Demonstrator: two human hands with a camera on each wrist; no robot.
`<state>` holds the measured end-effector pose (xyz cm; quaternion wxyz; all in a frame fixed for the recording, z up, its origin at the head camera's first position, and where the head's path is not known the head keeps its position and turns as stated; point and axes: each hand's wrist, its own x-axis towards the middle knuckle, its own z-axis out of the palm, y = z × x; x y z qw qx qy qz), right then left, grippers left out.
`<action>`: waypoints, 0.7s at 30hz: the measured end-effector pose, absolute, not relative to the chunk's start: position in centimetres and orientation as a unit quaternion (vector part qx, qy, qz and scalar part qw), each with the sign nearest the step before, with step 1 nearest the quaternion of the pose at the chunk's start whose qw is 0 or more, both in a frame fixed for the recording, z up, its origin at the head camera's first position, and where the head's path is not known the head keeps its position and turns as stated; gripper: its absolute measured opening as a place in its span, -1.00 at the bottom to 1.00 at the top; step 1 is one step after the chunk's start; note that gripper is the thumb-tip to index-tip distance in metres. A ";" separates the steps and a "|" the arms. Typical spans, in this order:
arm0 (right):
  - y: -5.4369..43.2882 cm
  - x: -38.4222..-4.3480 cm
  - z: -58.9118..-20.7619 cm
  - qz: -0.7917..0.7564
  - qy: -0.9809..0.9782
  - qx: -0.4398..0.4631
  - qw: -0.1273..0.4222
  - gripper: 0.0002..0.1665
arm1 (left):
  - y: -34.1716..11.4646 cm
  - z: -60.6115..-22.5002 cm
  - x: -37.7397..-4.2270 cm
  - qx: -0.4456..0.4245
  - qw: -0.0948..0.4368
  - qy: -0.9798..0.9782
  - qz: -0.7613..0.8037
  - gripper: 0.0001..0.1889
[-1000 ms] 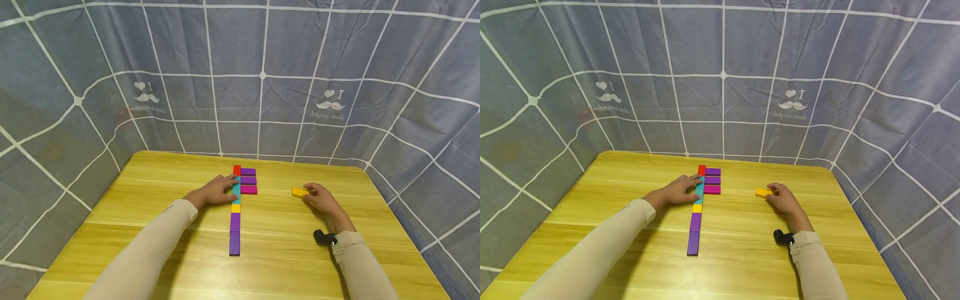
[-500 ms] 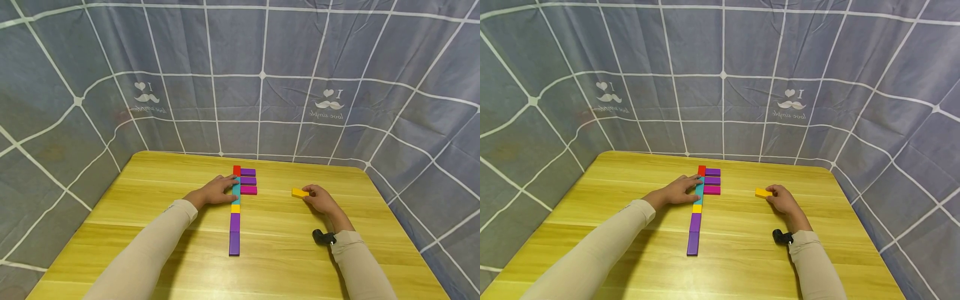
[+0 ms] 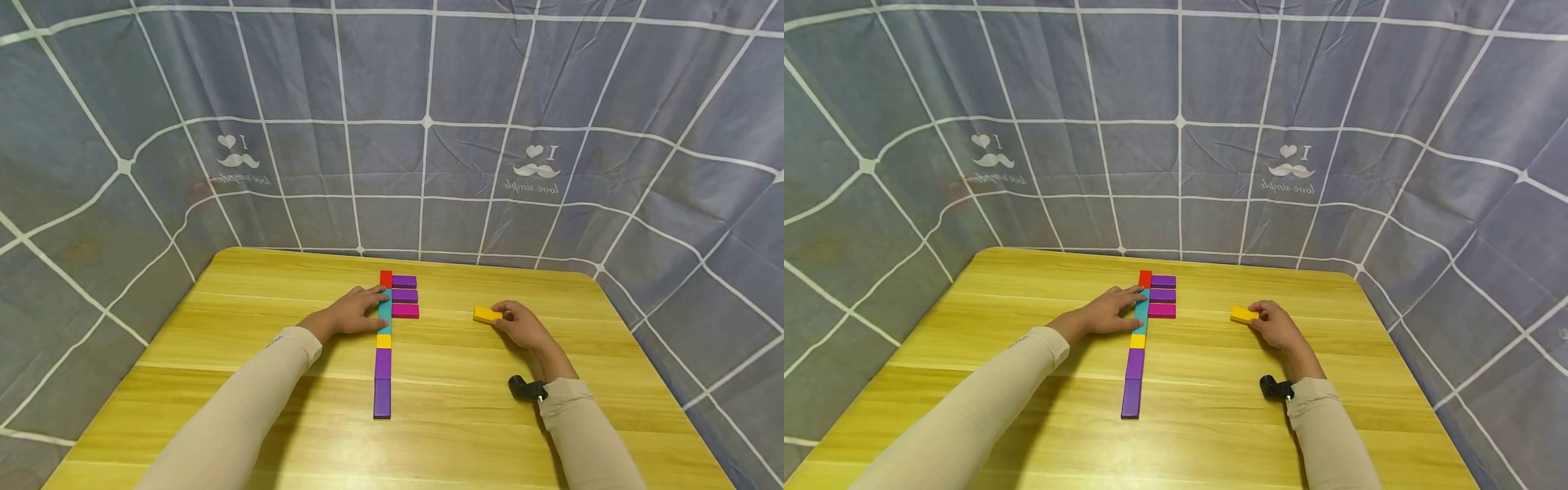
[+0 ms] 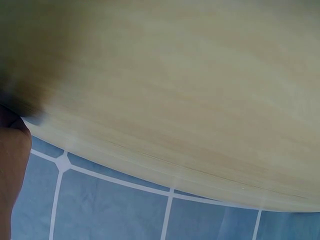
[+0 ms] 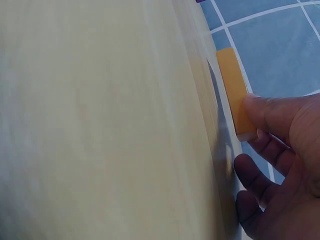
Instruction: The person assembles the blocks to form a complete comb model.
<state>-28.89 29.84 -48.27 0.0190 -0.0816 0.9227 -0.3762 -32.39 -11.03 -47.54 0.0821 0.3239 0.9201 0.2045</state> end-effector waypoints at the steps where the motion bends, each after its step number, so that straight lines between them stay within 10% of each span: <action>1: 29.8 -28.9 -48.3 -0.376 0.923 -0.083 0.017 -0.66 | -11.0 -47.5 -32.4 0.323 0.083 0.920 0.204 -0.28; 21: 25.9 -30.5 -46.5 -0.413 0.900 -0.135 0.032 -0.67 | -10.6 -47.5 -33.2 0.309 0.087 0.925 0.204 -0.26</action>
